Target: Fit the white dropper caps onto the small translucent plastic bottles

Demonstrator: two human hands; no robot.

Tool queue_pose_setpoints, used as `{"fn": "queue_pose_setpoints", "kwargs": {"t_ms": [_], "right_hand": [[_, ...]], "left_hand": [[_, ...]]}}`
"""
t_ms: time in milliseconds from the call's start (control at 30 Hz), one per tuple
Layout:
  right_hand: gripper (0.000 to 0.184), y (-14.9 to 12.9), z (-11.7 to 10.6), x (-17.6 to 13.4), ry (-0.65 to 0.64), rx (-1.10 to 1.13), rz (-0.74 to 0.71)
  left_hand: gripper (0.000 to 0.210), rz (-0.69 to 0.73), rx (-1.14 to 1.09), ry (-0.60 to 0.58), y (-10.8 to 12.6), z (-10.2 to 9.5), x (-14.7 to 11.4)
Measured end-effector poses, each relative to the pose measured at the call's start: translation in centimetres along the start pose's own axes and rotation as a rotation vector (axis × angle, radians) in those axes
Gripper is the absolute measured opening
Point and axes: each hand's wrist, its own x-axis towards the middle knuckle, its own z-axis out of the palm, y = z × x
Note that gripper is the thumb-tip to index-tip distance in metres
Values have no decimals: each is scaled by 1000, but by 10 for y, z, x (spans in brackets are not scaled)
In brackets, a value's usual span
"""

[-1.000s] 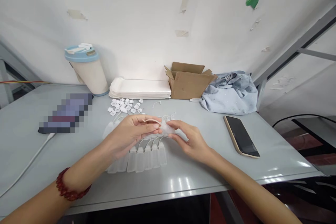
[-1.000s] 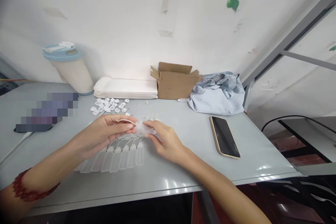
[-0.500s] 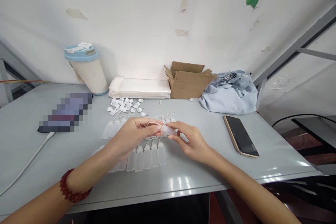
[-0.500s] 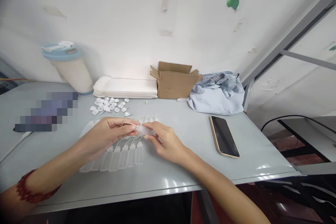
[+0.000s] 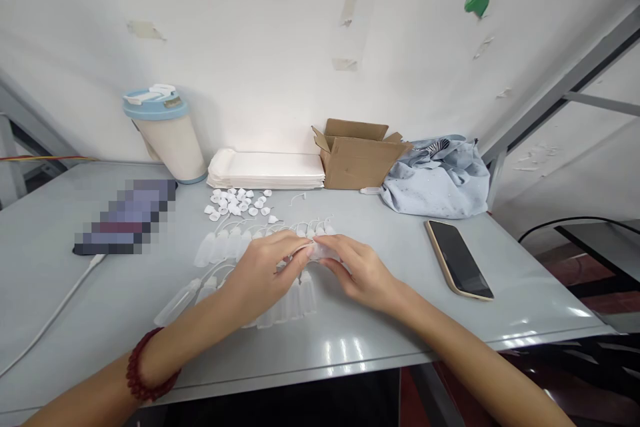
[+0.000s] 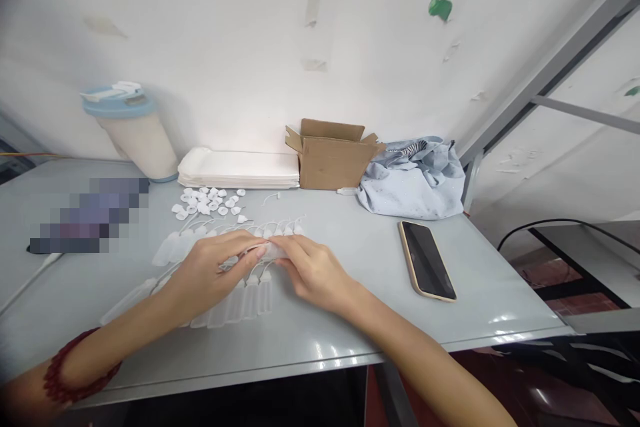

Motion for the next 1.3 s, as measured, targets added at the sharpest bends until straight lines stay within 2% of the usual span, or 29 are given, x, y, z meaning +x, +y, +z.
{"fn": "queue_pose_setpoints", "kwargs": {"t_ms": [200, 467, 600, 700, 800, 967, 1100, 1167, 1300], "right_hand": [[43, -2, 1, -1, 24, -62, -25], [34, -6, -2, 1, -54, 25, -4], [33, -11, -6, 3, -55, 239, 178], [30, -14, -9, 5, -97, 472, 363], [31, -16, -10, 7, -139, 716, 478], [30, -17, -12, 11, -146, 1026, 562], [30, -16, -16, 15, -163, 1154, 606], [31, -15, -16, 15, -169, 1217, 624], [29, -14, -14, 15, -150, 1338, 662]], "left_hand": [[25, 145, 132, 33, -5, 5, -3], [28, 103, 93, -6, 1, 3, -3], [29, 111, 113, 19, 2, 2, -2], [29, 135, 129, 38, 3, 1, -2], [26, 160, 127, 54, 3, 1, -1], [14, 207, 97, 117, 3, 1, -4], [4, 292, 100, 276, 4, 3, -5], [5, 329, 102, 331, 6, 3, -5], [14, 436, 132, 329, 8, 4, -3]]}}
